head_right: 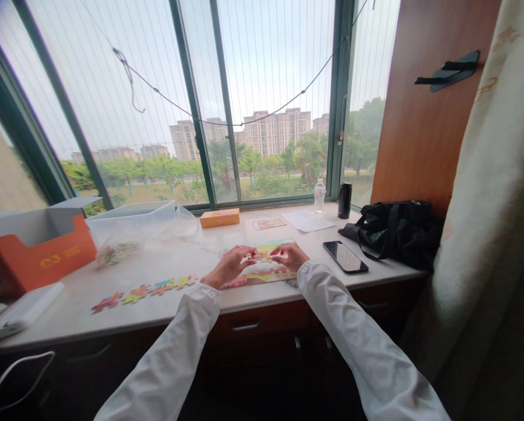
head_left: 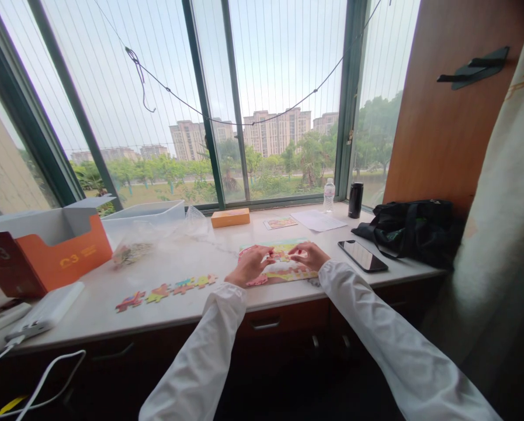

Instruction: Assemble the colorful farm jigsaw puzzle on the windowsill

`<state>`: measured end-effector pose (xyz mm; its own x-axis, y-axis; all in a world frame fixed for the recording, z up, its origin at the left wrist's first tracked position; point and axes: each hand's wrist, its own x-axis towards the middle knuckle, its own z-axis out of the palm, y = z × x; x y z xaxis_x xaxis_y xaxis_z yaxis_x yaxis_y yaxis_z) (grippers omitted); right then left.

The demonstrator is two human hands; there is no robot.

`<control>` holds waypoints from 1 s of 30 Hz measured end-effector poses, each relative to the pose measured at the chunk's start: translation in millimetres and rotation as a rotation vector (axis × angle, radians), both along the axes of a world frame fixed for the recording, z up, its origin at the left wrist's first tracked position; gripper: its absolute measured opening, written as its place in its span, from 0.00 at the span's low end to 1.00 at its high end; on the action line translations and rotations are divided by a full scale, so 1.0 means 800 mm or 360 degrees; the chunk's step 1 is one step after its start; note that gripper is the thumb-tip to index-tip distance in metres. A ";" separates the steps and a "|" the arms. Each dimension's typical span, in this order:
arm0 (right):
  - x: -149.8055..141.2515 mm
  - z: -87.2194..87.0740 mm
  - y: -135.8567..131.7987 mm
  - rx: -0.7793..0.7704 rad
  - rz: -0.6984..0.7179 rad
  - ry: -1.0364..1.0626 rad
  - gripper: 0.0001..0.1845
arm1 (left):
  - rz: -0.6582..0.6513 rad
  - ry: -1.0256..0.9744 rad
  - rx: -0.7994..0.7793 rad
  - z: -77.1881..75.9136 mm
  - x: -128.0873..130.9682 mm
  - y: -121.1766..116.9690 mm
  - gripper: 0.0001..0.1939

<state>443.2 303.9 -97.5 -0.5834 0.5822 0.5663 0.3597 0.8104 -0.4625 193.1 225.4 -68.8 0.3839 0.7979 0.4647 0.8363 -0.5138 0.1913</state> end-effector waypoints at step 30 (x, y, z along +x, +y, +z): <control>-0.048 -0.016 -0.008 -0.0233 -0.0010 -0.0077 0.11 | 0.0019 -0.0178 -0.0262 -0.013 -0.015 -0.013 0.15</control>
<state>404.5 297.9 -110.4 -0.6041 0.6601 0.4464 0.3893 0.7332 -0.5575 180.7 215.2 -79.2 0.3272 0.8709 0.3667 0.8111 -0.4579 0.3640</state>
